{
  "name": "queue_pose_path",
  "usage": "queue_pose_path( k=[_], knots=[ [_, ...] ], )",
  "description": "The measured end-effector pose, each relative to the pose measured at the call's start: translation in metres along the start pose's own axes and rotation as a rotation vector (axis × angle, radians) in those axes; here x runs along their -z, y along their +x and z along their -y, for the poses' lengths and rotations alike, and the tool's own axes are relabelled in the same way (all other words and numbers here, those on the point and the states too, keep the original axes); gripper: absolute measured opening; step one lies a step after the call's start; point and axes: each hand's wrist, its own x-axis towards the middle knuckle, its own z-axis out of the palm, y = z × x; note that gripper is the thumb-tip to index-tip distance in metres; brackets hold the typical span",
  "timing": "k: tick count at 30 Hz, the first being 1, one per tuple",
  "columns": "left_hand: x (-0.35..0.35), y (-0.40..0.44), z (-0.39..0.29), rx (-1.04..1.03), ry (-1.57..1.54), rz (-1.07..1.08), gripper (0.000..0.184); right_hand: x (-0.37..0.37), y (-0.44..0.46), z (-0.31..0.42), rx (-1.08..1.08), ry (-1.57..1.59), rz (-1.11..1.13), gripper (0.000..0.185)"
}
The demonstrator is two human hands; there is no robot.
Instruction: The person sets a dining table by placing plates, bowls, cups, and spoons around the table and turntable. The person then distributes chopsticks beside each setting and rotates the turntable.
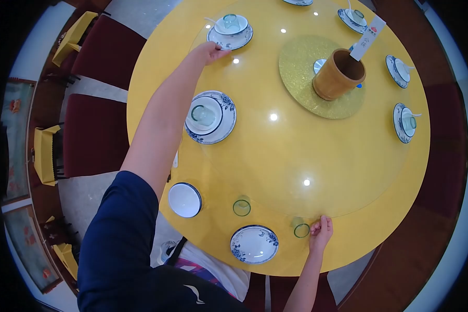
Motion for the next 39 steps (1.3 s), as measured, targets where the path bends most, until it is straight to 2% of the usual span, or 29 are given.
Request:
queue_pose_path(
  k=[3,7,11,16,19,21,22,24,26,28,30,33,34,35,36,39],
  knots=[
    [0.01,-0.025,0.0,0.039,0.096,-0.101,0.024,0.004,0.001,-0.002,0.0,0.014,0.008,0.012],
    [0.028,-0.042,-0.004,0.052,0.167,-0.109,0.022,0.004,0.001,-0.002,-0.005,0.017,0.001,0.013],
    [0.056,-0.03,0.003,0.096,0.512,-0.027,0.012,0.013,0.002,-0.004,0.027,0.01,0.046,0.014],
    [0.044,-0.051,-0.003,0.133,0.581,-0.057,0.017,0.005,-0.002,-0.001,0.024,-0.015,0.039,0.019],
    [0.039,-0.069,-0.002,0.148,0.685,-0.159,0.025,0.008,-0.003,-0.003,0.02,-0.015,0.044,0.021],
    [0.039,-0.085,-0.007,0.015,0.908,-0.243,0.037,0.007,-0.003,-0.001,0.03,-0.025,0.074,0.022],
    [0.043,-0.095,-0.009,0.015,0.912,-0.239,0.037,0.007,-0.003,0.0,0.031,-0.022,0.069,0.022],
    [0.053,-0.127,-0.013,-0.527,1.276,-0.26,0.049,0.006,-0.005,0.001,0.032,0.002,0.088,0.022],
    [0.062,-0.194,-0.006,-0.842,1.321,-0.215,0.051,0.008,-0.006,0.001,0.042,-0.015,0.09,0.022],
    [0.074,-0.266,0.015,-0.883,1.279,-0.237,0.043,0.005,-0.008,0.002,0.052,-0.025,0.09,0.023],
    [0.104,-0.322,0.053,-0.825,1.193,-0.246,0.038,0.006,-0.009,0.006,0.068,-0.024,0.129,0.023],
    [0.124,-0.417,0.132,-0.616,1.049,-0.27,0.032,0.01,-0.008,0.006,0.068,-0.039,0.165,0.024],
    [0.145,-0.429,0.166,-0.653,0.959,-0.233,0.031,0.011,-0.008,0.004,0.068,-0.038,0.169,0.024],
    [0.155,-0.445,0.196,-0.644,0.956,-0.286,0.032,0.011,-0.007,0.003,0.088,-0.037,0.174,0.024],
    [0.154,-0.468,0.217,-0.521,0.909,-0.345,0.033,0.012,-0.008,0.001,0.109,-0.036,0.181,0.025],
    [0.172,-0.496,0.271,-0.471,0.812,-0.4,0.037,0.014,-0.011,0.0,0.064,0.005,0.177,0.026]
  ],
)
